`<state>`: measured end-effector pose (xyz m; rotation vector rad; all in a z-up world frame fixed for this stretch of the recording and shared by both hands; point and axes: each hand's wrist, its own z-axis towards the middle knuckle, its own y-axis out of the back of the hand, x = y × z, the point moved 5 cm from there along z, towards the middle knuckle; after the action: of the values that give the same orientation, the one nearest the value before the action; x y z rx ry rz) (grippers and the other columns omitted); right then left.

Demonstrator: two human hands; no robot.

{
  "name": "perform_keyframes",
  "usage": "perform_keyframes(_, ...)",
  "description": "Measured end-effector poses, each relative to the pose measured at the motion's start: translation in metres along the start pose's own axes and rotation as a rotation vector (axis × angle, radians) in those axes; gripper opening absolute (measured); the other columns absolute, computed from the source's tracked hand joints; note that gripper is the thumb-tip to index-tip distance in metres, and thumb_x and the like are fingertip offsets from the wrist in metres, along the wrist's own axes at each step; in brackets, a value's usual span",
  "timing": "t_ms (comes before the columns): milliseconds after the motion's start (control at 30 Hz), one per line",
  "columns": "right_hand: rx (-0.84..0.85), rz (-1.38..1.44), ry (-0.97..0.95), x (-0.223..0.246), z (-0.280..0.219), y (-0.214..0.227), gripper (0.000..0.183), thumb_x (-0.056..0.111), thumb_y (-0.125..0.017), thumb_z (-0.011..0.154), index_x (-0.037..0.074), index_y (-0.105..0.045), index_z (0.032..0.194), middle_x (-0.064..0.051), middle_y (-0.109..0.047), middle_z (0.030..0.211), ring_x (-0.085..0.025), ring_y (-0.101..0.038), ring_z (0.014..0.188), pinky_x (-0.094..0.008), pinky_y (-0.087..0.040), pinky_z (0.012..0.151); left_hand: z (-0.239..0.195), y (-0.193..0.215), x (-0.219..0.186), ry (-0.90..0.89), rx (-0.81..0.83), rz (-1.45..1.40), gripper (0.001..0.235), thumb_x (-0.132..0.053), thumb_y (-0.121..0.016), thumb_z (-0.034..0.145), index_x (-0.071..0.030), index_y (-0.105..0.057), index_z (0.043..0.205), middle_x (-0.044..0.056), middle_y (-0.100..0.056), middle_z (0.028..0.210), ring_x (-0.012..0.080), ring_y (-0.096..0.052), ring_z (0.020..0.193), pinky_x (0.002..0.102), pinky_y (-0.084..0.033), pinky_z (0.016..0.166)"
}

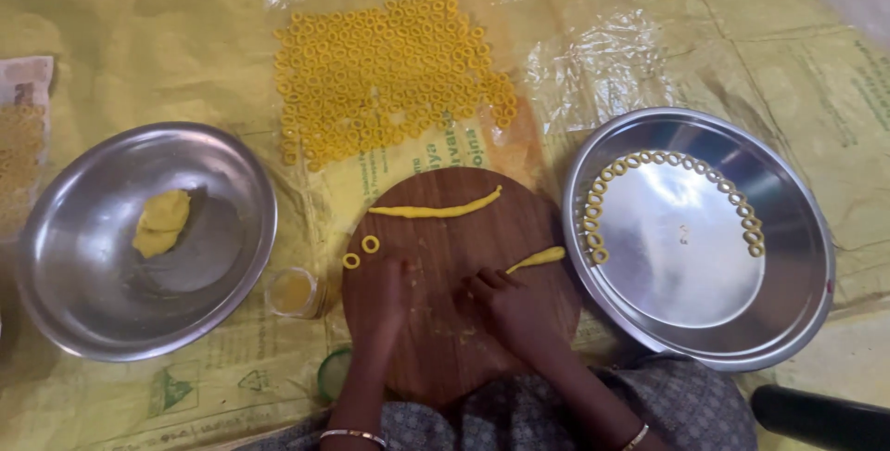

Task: The person rolls a yellow dough rope on a wooden board, cuts small segments, and forms them into rings by hand. The finished rings are placed into a metal tray. The process is repeated continuously.

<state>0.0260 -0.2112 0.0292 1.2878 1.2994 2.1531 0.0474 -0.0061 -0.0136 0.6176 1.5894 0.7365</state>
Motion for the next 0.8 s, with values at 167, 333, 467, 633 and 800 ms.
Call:
perform_keyframes(167,-0.027,-0.139,-0.188,-0.022,-0.015,0.024,0.036,0.011,-0.069,0.079,0.014,-0.072,0.114,-0.008,-0.072,0.107,-0.034,-0.072,0.089,-0.045,-0.057,0.071,0.001,0.018,0.034,0.14,0.032,0.423,0.022,-0.012,-0.073,0.083,-0.002,-0.068,0.102,0.015,-0.063,0.117,0.036,-0.063,0.109,0.047,-0.056,0.086)
perform_keyframes(333,-0.057,-0.108,-0.364,-0.044,-0.039,0.058,0.03,0.012,-0.067,0.085,0.017,-0.073,0.113,-0.005,-0.074,0.109,-0.031,-0.073,0.089,-0.044,-0.059,0.07,0.001,0.007,0.039,0.125,0.085,0.534,0.029,-0.004,-0.072,0.082,-0.004,-0.067,0.11,0.015,-0.06,0.12,0.0333,-0.063,0.111,0.045,-0.057,0.087)
perform_keyframes(467,-0.069,-0.05,-0.319,-0.044,-0.035,0.057,0.03,0.013,-0.068,0.084,0.015,-0.073,0.114,-0.008,-0.073,0.112,-0.035,-0.072,0.089,-0.046,-0.059,0.073,0.0,0.01,0.031,0.135,0.115,0.602,0.029,-0.002,-0.071,0.084,-0.006,-0.066,0.112,0.014,-0.061,0.12,0.0319,-0.063,0.112,0.044,-0.057,0.09)
perform_keyframes(633,0.003,-0.052,-0.38,-0.045,-0.031,0.033,0.029,0.014,-0.069,0.086,0.016,-0.073,0.115,-0.008,-0.075,0.111,-0.034,-0.073,0.088,-0.046,-0.058,0.075,-0.003,0.022,0.022,0.112,0.07,0.467,0.033,-0.008,-0.073,0.082,-0.004,-0.064,0.113,0.015,-0.064,0.113,0.0338,-0.065,0.106,0.047,-0.056,0.084)
perform_keyframes(800,-0.008,0.305,-0.465,-0.061,-0.031,0.02,0.033,0.008,-0.067,0.087,0.011,-0.073,0.118,-0.007,-0.079,0.105,-0.023,-0.077,0.081,-0.035,-0.06,0.072,0.006,0.002,0.017,0.256,0.172,-0.182,0.009,-0.014,-0.068,0.094,-0.011,-0.069,0.103,0.007,-0.077,0.102,0.0232,-0.075,0.098,0.038,-0.058,0.085)
